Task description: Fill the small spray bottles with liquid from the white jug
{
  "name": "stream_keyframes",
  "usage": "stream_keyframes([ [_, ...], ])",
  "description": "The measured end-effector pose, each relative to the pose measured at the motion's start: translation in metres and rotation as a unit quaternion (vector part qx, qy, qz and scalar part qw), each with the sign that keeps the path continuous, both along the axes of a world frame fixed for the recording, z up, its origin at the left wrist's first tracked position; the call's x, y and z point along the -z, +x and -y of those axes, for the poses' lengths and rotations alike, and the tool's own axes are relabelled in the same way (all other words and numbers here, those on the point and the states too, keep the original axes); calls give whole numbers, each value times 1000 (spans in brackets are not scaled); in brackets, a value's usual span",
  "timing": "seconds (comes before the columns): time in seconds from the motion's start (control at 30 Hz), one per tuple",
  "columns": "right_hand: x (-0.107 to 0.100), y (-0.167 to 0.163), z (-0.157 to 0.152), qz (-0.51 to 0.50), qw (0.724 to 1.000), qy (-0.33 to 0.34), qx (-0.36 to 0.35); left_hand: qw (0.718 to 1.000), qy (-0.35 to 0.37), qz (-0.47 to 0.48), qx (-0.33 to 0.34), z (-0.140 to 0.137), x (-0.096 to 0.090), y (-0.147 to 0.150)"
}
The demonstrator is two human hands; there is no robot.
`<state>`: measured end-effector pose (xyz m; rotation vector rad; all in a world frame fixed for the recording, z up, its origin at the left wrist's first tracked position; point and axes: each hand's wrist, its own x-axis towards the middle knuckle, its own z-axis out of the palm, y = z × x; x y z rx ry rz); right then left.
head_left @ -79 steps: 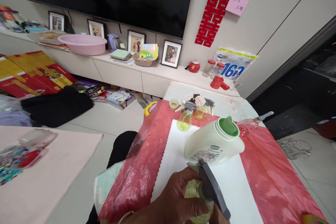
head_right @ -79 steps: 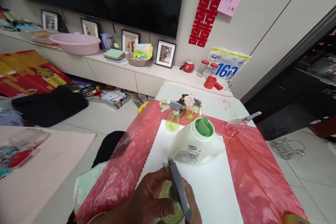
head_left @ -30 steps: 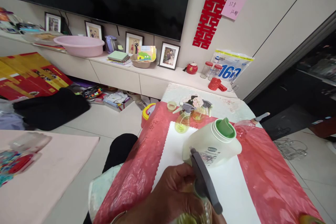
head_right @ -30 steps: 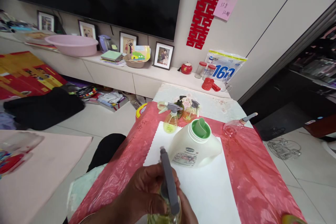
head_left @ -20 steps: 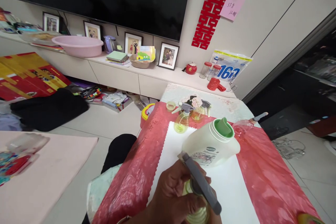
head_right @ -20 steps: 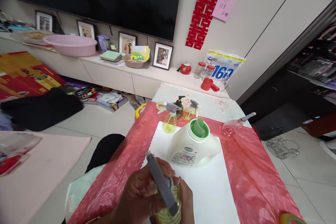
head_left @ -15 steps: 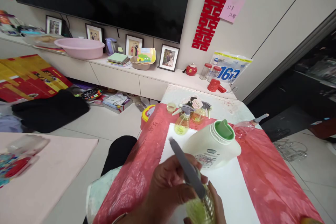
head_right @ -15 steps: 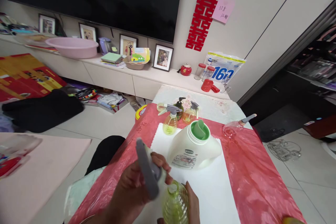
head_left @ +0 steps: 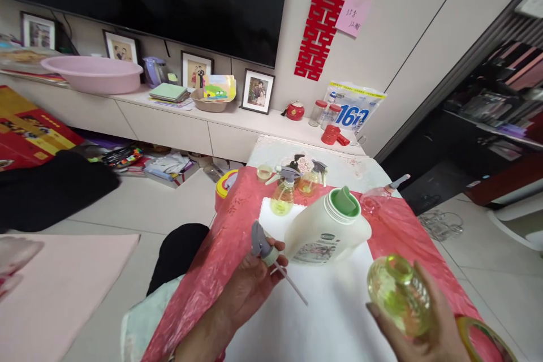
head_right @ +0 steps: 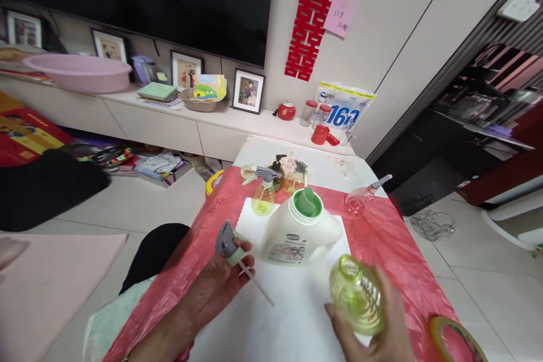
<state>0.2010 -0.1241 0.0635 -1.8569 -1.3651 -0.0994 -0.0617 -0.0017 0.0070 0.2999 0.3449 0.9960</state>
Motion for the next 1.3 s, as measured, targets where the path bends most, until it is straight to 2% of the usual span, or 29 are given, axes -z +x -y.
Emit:
stream_keyframes([
  [0.1, -42, 16, -26, 137, 990, 27, 5, 999, -15, -11, 49, 6, 30, 7],
  [0.17, -62, 24, -43, 194, 979, 56, -28, 997, -20, -18, 70, 8, 43, 8],
  [0.33, -92, 33, -71, 288, 950, 85, -89, 997, -11, -40, 73, 6, 56, 8],
  [0.6, -115, 39, -97, 391, 902, 93, -159, 996, -14, -49, 80, 3, 62, 12],
  [0.8, -130, 38, -106, 443, 872, 83, -189, 996, -18, -39, 84, 2, 67, 13],
  [1.0, -137, 42, -109, 484, 849, 75, -196, 995, -21, -46, 88, 2, 69, 13],
  [1.3, -148, 43, -109, 523, 830, 59, -185, 995, -20, -44, 87, 1, 70, 12],
])
